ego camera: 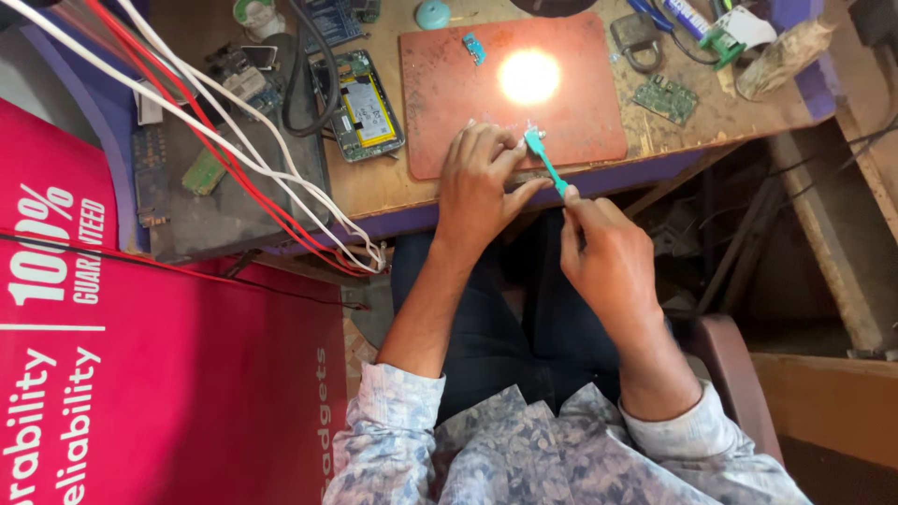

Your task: The person cleans a circuit board by scrubbing its surface with a toothbrush on a workbench mat.

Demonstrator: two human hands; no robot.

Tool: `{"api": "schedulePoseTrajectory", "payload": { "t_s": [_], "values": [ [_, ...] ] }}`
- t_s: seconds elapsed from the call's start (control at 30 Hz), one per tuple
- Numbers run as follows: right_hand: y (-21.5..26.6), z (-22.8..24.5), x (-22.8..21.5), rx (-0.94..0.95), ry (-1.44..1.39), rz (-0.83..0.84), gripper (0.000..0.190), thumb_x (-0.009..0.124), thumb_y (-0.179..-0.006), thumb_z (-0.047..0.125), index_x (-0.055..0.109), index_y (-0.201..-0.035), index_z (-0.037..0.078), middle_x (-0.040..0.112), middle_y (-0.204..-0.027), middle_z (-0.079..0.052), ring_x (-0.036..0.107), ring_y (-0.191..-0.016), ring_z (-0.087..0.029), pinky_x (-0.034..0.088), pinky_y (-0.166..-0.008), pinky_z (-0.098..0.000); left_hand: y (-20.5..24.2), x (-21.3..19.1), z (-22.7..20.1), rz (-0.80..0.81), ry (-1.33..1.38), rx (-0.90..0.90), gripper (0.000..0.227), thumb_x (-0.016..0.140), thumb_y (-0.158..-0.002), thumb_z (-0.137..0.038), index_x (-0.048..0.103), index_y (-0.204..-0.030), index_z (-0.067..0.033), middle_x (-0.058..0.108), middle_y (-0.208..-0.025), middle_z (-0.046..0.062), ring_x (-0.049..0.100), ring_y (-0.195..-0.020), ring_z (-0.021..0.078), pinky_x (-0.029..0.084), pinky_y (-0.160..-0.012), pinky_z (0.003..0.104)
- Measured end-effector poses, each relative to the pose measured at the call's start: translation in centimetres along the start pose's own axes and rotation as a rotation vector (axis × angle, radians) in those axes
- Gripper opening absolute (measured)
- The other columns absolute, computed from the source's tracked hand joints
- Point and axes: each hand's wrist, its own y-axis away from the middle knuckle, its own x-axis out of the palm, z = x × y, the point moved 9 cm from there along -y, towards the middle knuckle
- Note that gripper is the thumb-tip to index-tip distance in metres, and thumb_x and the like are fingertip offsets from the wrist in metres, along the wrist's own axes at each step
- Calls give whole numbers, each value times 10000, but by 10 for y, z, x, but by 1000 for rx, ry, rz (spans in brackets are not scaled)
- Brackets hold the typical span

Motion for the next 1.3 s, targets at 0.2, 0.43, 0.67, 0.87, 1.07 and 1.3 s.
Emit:
{"api": "schedulePoseTrajectory", "payload": {
  "t_s": [0.2,0.43,0.67,0.87,1.07,1.3],
  "values": [
    [-8,-5,7,17,49,12,150,680,-1032,70,706,-1177,39,608,-864,-163,618,-771,-400,475,-636,-477,1,-1,-2,-34,-19,47,438,875,-778,-334,714,-1049,-30,619,-1082,81,588,-1116,313,439,-1137,500],
    [-1,-8,13,30,95,-12,236,684,-986,60,718,-1219,46,609,-866,-153,621,-733,-386,484,-611,-469,3,1,-2,11,1,7,424,881,-754,-331,711,-1017,-45,621,-1054,80,589,-1086,311,446,-1105,493],
    [-4,-8,12,27,109,-37,215,686,-985,72,725,-1196,62,625,-881,-149,639,-756,-383,497,-622,-466,2,-2,-2,-3,3,21,446,870,-745,-339,710,-1026,-33,606,-1046,99,580,-1074,326,440,-1113,513],
    [5,-12,4,109,225,69,223,688,-972,102,739,-1187,71,630,-808,-142,631,-690,-388,489,-579,-476,-1,-3,-3,-27,14,28,433,874,-745,-367,703,-985,-51,608,-1046,92,577,-1070,328,439,-1098,514],
    [-7,-17,13,17,79,-23,255,670,-995,46,712,-1247,53,607,-851,-171,626,-750,-390,491,-637,-466,2,1,0,4,-7,9,440,871,-759,-374,714,-1008,-46,602,-1047,110,571,-1059,340,437,-1079,509],
    [-4,-14,10,31,21,9,265,679,-981,31,716,-1243,9,602,-813,-178,620,-724,-384,484,-620,-461,6,4,-1,22,-6,10,439,859,-768,-374,714,-1030,-54,607,-1053,103,580,-1077,331,428,-1116,511]
  ]
}}
